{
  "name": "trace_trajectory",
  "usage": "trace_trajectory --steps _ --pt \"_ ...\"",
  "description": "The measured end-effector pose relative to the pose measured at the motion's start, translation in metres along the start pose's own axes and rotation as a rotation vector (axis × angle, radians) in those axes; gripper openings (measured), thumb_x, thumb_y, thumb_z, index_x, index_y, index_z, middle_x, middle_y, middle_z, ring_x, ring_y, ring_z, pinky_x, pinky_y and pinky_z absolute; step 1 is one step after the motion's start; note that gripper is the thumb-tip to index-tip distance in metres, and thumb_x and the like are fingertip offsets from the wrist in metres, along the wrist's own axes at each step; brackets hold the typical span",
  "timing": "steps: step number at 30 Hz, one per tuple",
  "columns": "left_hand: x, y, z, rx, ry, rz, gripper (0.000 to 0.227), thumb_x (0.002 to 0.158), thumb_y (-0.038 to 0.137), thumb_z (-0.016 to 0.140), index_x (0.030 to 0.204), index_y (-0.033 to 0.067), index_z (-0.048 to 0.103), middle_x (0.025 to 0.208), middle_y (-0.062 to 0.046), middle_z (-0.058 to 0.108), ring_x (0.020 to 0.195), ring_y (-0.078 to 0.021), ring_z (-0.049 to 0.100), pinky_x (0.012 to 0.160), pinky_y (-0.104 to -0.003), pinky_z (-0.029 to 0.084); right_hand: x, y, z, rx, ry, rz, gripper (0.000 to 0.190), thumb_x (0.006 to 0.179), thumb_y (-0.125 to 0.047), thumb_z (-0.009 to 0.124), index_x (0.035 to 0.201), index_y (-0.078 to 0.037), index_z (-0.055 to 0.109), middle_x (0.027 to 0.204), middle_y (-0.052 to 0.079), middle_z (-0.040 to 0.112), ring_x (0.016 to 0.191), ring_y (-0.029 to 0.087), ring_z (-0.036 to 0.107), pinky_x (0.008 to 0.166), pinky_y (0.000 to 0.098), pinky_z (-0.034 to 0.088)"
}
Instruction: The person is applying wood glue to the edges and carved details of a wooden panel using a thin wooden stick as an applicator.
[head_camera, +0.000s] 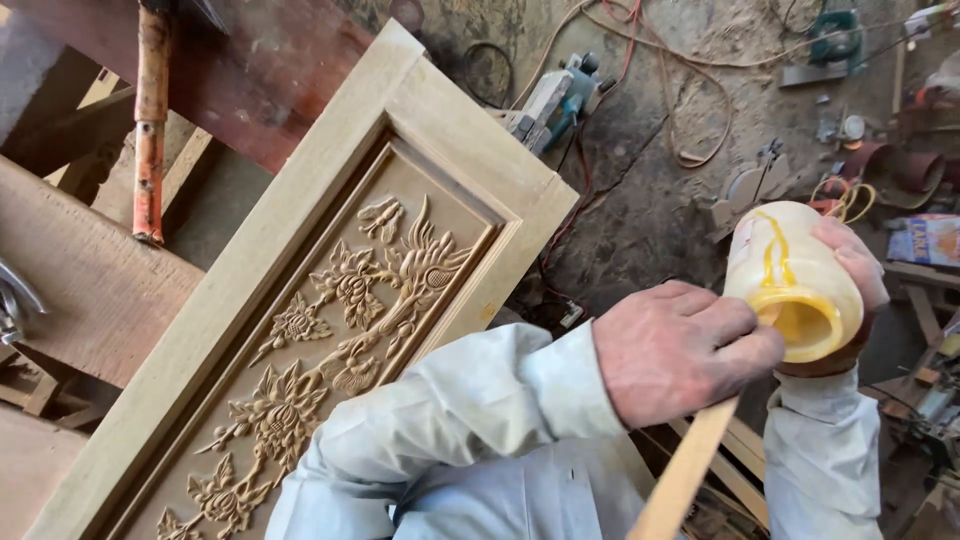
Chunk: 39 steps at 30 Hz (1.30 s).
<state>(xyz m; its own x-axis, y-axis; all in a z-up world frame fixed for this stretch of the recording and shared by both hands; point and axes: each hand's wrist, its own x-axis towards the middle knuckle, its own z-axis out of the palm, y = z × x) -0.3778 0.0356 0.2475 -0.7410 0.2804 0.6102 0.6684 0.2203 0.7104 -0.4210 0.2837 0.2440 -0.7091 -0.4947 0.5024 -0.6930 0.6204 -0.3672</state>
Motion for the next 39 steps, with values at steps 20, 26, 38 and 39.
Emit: trace_trajectory --steps 20,26,38,39 --pt "0.030 0.011 0.060 0.203 -0.046 0.056 0.023 0.100 0.020 0.066 0.120 0.0184 0.053 0.102 -0.006 0.055 0.079 -0.0272 0.062 0.067 -0.042 0.046 -0.036 0.033 -0.017 0.034 0.094 -0.022 0.043 0.103 0.000 0.060 0.135 0.005 0.032 0.135 0.032 0.045 0.125 0.050 0.051 0.113 0.0624 0.047" --pt "0.033 0.016 0.077 0.143 -0.086 0.069 0.021 0.101 0.023 0.062 0.117 0.0153 0.052 0.102 -0.009 0.052 0.079 -0.0311 0.063 0.065 -0.048 0.051 -0.051 0.046 -0.032 0.126 0.062 -0.020 0.054 0.099 0.004 0.069 0.140 0.004 0.034 0.141 0.035 0.046 0.133 0.051 0.049 0.120 0.0643 0.045" --pt "0.032 -0.001 0.134 0.227 -0.078 0.237 0.015 0.099 0.023 0.065 0.113 0.0194 0.062 0.120 -0.004 0.057 0.090 -0.0261 0.064 0.075 -0.044 0.046 -0.060 0.052 -0.032 0.140 0.103 -0.019 0.046 0.099 0.011 0.061 0.135 0.002 0.034 0.138 0.033 0.046 0.129 0.053 0.053 0.115 0.0649 0.048" --pt "0.032 -0.003 0.141 0.215 -0.078 0.228 0.010 0.100 0.026 0.062 0.109 0.0224 0.065 0.120 -0.002 0.056 0.088 -0.0271 0.062 0.077 -0.045 0.046 -0.060 0.051 -0.030 0.086 0.119 -0.006 0.046 0.098 0.016 0.061 0.133 0.003 0.034 0.137 0.032 0.047 0.127 0.052 0.054 0.114 0.0613 0.048"
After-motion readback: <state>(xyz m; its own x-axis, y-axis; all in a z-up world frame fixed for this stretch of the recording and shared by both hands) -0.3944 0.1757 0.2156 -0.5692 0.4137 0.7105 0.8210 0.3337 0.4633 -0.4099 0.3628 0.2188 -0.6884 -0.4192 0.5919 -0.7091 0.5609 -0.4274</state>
